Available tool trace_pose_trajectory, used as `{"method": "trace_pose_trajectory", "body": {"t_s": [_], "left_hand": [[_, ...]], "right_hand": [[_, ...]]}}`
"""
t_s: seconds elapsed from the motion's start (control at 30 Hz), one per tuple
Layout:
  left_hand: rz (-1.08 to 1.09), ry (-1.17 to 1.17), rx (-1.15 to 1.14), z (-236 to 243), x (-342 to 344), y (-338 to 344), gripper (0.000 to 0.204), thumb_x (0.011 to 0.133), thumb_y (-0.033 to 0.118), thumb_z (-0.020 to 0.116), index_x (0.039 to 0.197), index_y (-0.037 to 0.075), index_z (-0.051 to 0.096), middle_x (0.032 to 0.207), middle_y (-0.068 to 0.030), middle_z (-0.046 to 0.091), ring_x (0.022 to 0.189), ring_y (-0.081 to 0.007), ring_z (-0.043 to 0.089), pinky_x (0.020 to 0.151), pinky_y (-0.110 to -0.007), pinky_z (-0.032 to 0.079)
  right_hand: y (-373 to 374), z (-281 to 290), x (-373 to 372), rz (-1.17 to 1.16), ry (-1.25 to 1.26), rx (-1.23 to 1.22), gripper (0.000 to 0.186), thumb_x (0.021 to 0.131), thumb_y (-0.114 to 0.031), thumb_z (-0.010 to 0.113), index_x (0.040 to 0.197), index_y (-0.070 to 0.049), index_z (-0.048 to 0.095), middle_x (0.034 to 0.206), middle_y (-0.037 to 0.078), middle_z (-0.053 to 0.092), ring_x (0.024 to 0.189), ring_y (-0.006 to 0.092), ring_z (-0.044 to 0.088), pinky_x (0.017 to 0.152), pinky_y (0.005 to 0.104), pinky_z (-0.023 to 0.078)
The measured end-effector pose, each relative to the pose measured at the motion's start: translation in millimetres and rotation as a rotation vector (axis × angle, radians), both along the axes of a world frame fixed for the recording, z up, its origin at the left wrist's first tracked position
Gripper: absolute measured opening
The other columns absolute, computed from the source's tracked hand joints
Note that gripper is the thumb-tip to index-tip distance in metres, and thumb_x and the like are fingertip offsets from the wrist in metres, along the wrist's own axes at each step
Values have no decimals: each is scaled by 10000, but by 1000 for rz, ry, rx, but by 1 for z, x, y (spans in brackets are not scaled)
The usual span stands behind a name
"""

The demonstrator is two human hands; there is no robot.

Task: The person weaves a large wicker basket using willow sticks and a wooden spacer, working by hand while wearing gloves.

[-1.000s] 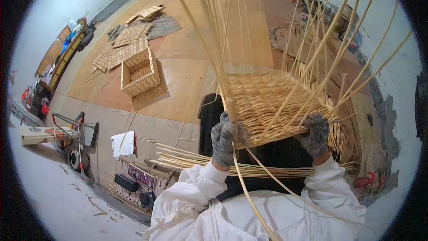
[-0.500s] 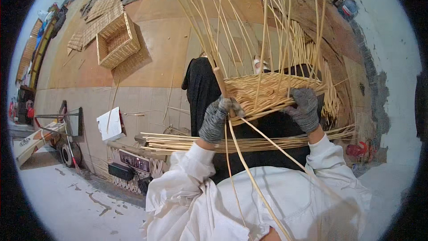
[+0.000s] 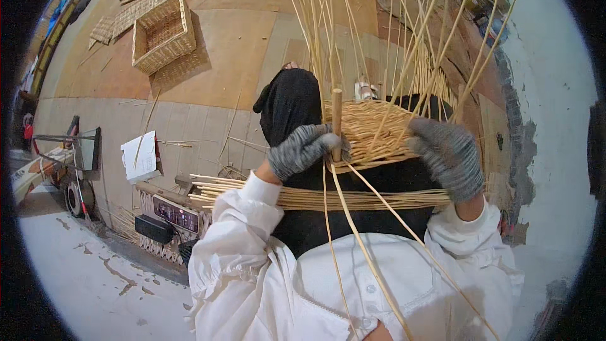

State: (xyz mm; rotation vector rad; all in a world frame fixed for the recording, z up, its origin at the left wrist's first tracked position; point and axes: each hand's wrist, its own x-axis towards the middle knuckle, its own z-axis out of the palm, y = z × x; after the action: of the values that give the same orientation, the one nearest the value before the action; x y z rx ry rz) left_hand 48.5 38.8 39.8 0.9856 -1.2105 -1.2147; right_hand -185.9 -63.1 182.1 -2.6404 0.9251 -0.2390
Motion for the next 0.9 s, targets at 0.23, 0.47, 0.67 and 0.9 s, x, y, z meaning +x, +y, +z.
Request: {"method": "trace_pose_trajectory", "body": {"t_s": [0.23, 0.47, 0.67, 0.9], "left_hand": [[-409, 275, -57, -15, 16, -15, 442, 813, 234, 656, 1159, -8, 522, 1083, -81, 604, 1042, -171, 539, 944, -314, 398], [-163, 169, 239, 4, -15, -15, 248, 723, 138, 749, 877, 15, 598, 761, -22, 625, 709, -108, 575, 664, -252, 492], [150, -474, 124, 5, -39, -9, 376, 802, 154, 680, 1094, -17, 515, 853, -52, 633, 801, -152, 600, 709, -261, 491], [163, -447, -139, -17, -36, -6, 272, 825, 151, 633, 1044, 9, 557, 935, -69, 622, 855, -179, 574, 773, -268, 456]], "right_hand": [[42, -6, 71, 1006, 63, 100, 419, 693, -80, 593, 1112, -97, 582, 975, 96, 632, 785, 242, 631, 649, 311, 517], [30, -58, -26, -84, -670, 963, 357, 824, -261, 625, 1074, -13, 567, 1012, 104, 616, 942, 200, 599, 764, 294, 504], [-36, -32, 45, 104, -421, 56, 300, 806, -148, 592, 1098, -76, 591, 958, 132, 578, 916, 247, 556, 808, 336, 458], [24, -28, 80, 277, -818, 292, 373, 781, -82, 631, 1145, -32, 563, 944, 119, 598, 959, 218, 565, 825, 334, 461]]}}
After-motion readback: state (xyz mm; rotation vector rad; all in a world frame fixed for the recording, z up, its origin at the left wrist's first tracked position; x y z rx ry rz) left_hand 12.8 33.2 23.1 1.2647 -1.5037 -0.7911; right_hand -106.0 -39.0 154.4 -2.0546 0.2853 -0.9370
